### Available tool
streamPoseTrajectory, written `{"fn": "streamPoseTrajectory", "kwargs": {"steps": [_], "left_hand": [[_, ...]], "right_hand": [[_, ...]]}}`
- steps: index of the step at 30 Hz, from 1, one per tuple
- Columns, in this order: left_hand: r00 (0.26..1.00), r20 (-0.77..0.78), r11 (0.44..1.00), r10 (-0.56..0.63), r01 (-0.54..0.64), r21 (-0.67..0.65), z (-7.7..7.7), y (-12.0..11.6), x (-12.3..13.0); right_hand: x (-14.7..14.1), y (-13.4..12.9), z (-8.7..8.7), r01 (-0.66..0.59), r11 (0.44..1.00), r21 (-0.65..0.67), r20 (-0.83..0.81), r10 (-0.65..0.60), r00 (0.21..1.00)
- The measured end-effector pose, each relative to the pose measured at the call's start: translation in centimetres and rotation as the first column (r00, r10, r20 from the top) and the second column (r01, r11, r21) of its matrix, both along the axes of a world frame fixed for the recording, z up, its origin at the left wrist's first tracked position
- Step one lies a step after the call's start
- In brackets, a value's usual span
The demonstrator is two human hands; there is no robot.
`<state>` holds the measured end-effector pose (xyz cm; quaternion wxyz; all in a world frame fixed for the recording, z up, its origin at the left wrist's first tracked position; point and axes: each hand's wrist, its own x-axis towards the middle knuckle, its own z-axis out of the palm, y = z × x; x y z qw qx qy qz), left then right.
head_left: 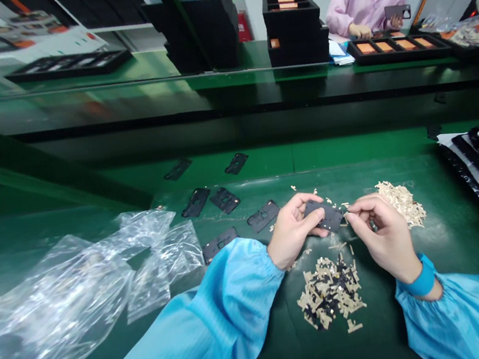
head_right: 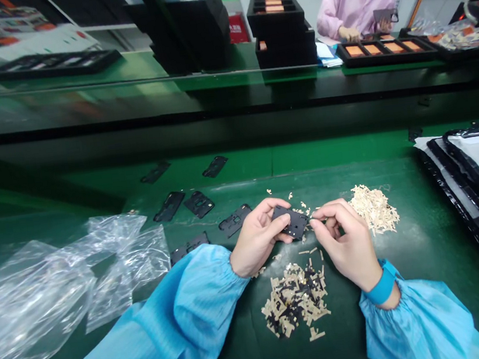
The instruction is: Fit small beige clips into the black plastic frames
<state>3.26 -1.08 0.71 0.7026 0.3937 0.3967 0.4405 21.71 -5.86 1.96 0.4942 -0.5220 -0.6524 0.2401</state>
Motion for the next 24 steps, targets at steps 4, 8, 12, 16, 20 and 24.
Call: {"fn": "streamPoseTrajectory", "kwargs": {"steps": [4, 8, 12, 16, 20, 24], "left_hand": [[1.0, -0.001, 1.0, 0.002, -0.002, 0.003, -0.09, -0.03, -0.07], [1.0, -0.001, 1.0, 0.001, -0.001, -0.003, -0.15, -0.04, -0.11], [1.0, 0.018, 1.0, 0.002, -0.002, -0.02, -0.02, -0.08, -0.03], [1.0, 0.028, 1.0, 0.012, -0.011, -0.029, 0.23, -0.14, 0.06], [0.999, 0.035, 1.0, 0.011, -0.01, -0.03, 0.24, -0.12, 0.07], [0.999, 0.031, 1.0, 0.009, -0.008, -0.012, -0.02, -0.07, 0.05]], "right_hand": [[-0.02, 0.01, 0.39, -0.019, 1.0, 0.014, 0.054, 0.019, 0.998], [-0.04, -0.03, 0.47, -0.041, 0.999, 0.025, 0.097, 0.039, 0.995], [-0.06, -0.09, 0.39, -0.056, 0.998, 0.042, 0.127, 0.05, 0.991], [-0.09, -0.12, 0.4, -0.069, 0.996, 0.055, 0.14, 0.061, 0.988], [-0.14, -0.2, 0.45, -0.086, 0.994, 0.061, 0.145, 0.076, 0.986], [-0.16, -0.26, 0.35, -0.079, 0.995, 0.055, 0.133, 0.071, 0.989]]}}
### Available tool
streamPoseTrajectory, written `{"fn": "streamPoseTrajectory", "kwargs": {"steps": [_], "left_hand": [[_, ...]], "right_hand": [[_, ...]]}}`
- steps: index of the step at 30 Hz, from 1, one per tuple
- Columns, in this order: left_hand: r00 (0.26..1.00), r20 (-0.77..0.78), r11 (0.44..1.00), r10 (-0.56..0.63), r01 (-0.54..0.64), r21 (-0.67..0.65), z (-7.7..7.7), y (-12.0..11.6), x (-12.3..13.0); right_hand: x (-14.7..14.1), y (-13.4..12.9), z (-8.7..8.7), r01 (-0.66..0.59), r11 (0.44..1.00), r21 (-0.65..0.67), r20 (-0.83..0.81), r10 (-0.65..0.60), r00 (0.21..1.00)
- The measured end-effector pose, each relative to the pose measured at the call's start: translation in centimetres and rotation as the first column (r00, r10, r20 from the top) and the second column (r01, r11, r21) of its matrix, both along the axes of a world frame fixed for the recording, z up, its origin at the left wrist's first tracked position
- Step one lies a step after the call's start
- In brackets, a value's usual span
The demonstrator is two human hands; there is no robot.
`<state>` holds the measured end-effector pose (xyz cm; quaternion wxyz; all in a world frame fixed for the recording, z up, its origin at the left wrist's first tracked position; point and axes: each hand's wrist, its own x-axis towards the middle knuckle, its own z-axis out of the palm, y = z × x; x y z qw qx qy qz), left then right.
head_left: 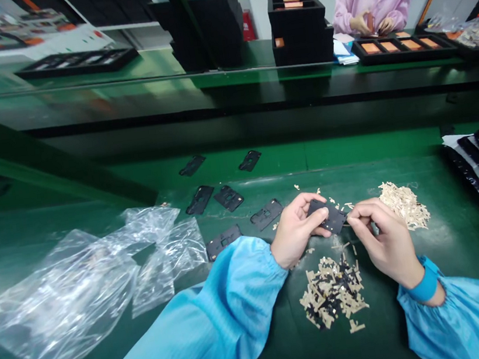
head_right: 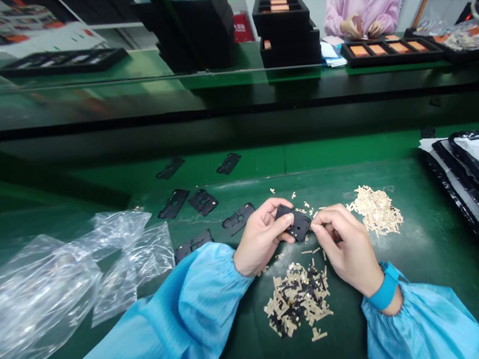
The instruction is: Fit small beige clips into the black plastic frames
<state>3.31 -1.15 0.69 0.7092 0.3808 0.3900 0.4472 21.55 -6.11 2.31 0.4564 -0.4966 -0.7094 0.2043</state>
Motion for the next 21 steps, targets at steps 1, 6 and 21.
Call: {"fn": "streamPoseTrajectory", "kwargs": {"steps": [1, 6, 21], "left_hand": [[1.0, 0.001, 1.0, 0.0, 0.0, 0.003, -0.1, 0.0, 0.0], [1.0, 0.005, 1.0, 0.011, -0.011, 0.006, -0.2, 0.0, 0.0], [0.996, 0.091, 1.0, 0.003, -0.001, -0.019, -0.1, -0.1, 0.3]], "right_hand": [[0.0, 0.0, -0.1, 0.002, 1.0, -0.002, -0.003, -0.002, 1.0], [0.0, 0.0, -0.2, 0.014, 1.0, -0.02, -0.018, -0.014, 1.0], [-0.9, -0.6, -1.2, 0.001, 0.992, 0.126, 0.075, -0.011, 0.997]]}}
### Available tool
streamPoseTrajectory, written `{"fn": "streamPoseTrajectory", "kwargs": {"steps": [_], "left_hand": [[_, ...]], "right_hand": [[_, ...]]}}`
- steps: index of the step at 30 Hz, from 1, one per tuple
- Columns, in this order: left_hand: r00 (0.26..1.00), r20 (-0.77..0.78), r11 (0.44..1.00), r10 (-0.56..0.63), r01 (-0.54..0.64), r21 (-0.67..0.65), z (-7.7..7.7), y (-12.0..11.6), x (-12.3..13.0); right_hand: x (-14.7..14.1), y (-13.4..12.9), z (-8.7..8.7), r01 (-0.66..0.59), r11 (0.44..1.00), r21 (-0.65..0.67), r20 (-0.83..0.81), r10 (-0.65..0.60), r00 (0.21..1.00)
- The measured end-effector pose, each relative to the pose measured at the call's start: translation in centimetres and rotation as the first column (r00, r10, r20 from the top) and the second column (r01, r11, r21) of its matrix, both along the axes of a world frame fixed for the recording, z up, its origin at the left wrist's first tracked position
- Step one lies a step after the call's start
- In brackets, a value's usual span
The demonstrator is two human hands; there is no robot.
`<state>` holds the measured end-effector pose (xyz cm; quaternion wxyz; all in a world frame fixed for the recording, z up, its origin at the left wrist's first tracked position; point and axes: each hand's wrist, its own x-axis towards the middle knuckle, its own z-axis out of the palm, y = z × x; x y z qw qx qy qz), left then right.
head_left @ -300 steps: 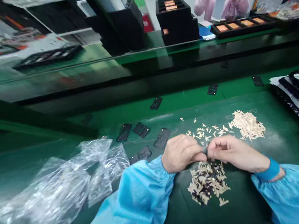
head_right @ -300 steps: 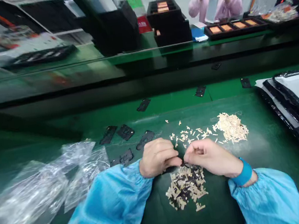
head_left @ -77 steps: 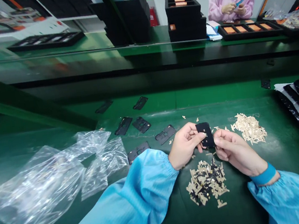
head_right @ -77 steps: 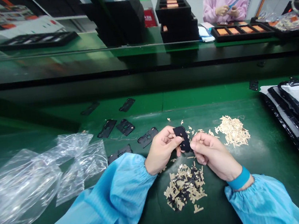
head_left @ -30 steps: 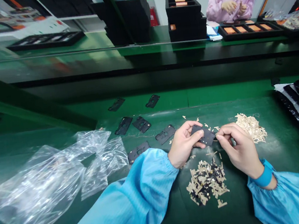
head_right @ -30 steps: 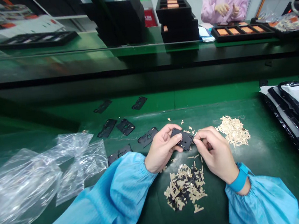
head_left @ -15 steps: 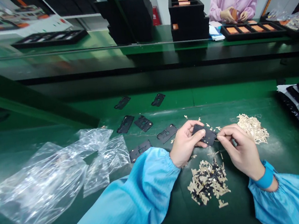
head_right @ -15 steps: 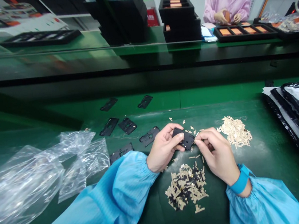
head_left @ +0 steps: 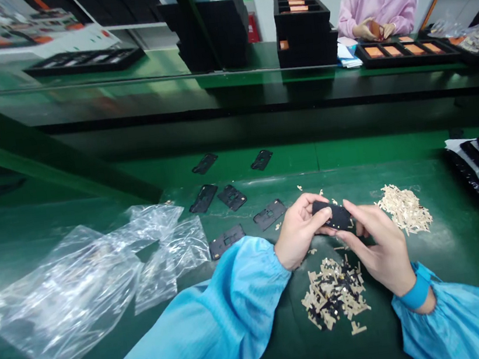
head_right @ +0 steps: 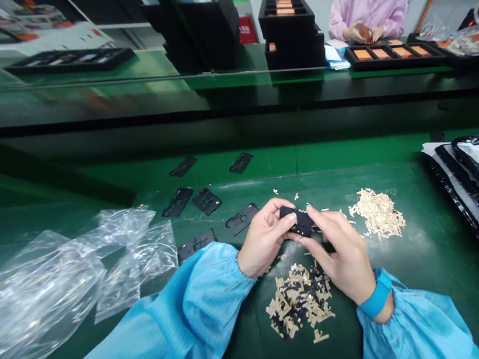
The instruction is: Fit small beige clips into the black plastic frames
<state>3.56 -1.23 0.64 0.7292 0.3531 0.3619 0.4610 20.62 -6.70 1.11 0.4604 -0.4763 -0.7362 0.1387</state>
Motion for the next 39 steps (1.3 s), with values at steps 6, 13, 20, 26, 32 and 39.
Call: {"fn": "streamPoseTrajectory", "kwargs": {"steps": [6, 13, 20, 26, 32, 39], "left_hand": [[0.998, 0.067, 0.999, 0.017, -0.014, -0.038, 0.0, -0.4, 0.3], [0.996, 0.077, 0.999, 0.033, -0.03, -0.04, -0.2, -0.4, 0.4], [0.984, -0.112, 0.987, 0.136, -0.124, 0.105, -0.4, -0.1, 0.3], [0.967, -0.211, 0.972, 0.142, -0.096, 0.216, -0.5, -0.8, 0.3], [0.969, -0.21, 0.969, 0.132, -0.082, 0.233, -0.5, -0.8, 0.3], [0.97, -0.211, 0.975, 0.119, -0.074, 0.21, -0.6, -0.7, 0.2]], "right_hand": [[-1.0, -0.5, -0.8, 0.099, 0.981, 0.167, 0.014, -0.103, 0.995], [-0.9, -0.6, -0.7, 0.136, 0.972, 0.193, -0.028, -0.133, 0.991], [-0.2, 0.2, -0.3, 0.208, 0.964, -0.164, -0.273, -0.247, 0.93], [-0.5, 0.7, 0.1, 0.041, 0.882, -0.469, -0.443, -0.275, 0.853], [-0.5, 0.7, 0.5, 0.003, 0.872, -0.489, -0.482, -0.273, 0.832], [-0.4, 0.8, 0.9, -0.051, 0.853, -0.519, -0.512, -0.262, 0.818]]}}
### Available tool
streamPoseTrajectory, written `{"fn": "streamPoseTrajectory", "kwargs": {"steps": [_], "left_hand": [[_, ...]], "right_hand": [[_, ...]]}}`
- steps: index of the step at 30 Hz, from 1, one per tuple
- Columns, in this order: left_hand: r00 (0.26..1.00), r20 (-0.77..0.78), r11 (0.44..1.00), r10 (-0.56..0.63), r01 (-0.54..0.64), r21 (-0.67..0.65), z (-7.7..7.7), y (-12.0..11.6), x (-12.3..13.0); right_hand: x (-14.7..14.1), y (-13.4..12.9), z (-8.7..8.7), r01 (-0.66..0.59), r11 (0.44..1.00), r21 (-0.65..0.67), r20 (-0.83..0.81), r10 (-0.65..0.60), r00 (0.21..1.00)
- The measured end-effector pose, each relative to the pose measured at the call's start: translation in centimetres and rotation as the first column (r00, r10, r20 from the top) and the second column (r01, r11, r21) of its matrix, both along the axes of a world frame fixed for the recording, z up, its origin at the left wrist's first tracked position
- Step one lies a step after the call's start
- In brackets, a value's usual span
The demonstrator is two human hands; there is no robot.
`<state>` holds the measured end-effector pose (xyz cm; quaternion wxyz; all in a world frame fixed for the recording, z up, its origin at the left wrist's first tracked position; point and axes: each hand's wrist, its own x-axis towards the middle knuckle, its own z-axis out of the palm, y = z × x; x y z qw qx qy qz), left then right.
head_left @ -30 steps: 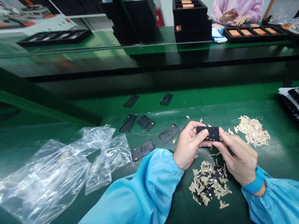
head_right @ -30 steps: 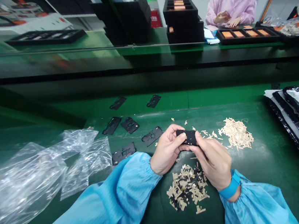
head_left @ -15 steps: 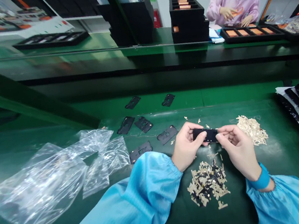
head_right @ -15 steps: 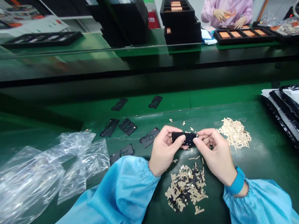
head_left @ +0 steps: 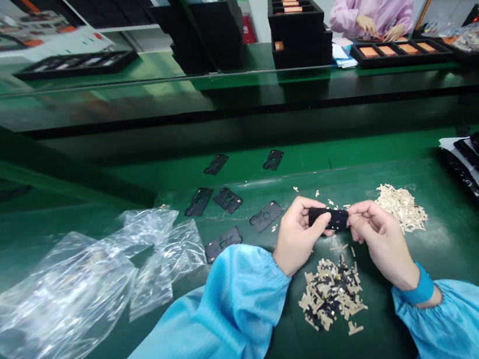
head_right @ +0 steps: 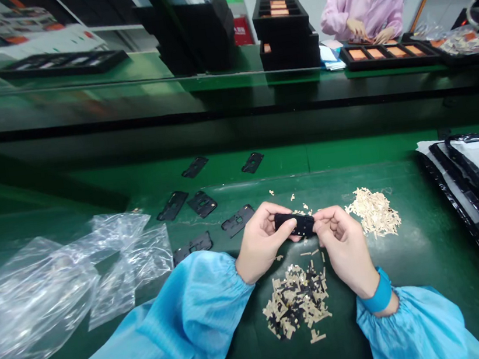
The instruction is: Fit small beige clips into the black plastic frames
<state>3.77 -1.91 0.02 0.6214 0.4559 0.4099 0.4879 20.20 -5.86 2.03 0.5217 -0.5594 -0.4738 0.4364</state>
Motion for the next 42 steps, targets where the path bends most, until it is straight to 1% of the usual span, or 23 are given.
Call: {"fn": "streamPoseTrajectory", "kwargs": {"steps": [4, 9, 13, 24, 35, 39, 42], "left_hand": [[1.0, -0.004, 1.0, -0.014, 0.014, 0.005, 0.22, -0.11, 0.07], [0.999, -0.004, 0.999, -0.033, 0.033, -0.019, 0.41, -0.03, 0.09], [1.0, 0.008, 0.999, -0.018, 0.018, -0.037, 0.34, 0.07, 0.09], [0.999, 0.002, 0.999, -0.042, 0.042, -0.019, 0.15, 0.08, 0.22], [0.999, 0.0, 0.999, -0.041, 0.041, -0.035, 0.12, 0.3, 0.1], [0.998, -0.008, 0.998, -0.059, 0.059, -0.02, 0.08, 0.24, 0.11], [0.997, -0.017, 0.997, -0.078, 0.078, -0.011, 0.01, 0.21, 0.08]], "right_hand": [[-0.21, 0.0, -0.07, 0.017, 1.0, 0.018, 0.025, -0.018, 1.0], [-0.01, -0.07, -0.23, -0.002, 1.0, 0.019, 0.045, 0.001, 0.999], [0.13, -0.08, -0.27, -0.022, 1.0, 0.004, 0.035, 0.022, 0.999], [-0.12, 0.01, -0.06, 0.013, 1.0, -0.013, 0.041, -0.013, 0.999], [0.23, 0.1, -0.23, -0.022, 0.998, -0.057, 0.024, 0.024, 0.999], [0.21, 0.1, -0.21, -0.012, 0.998, -0.064, 0.027, 0.013, 1.0], [0.28, 0.11, -0.25, -0.03, 0.998, -0.062, 0.021, 0.032, 0.999]]}}
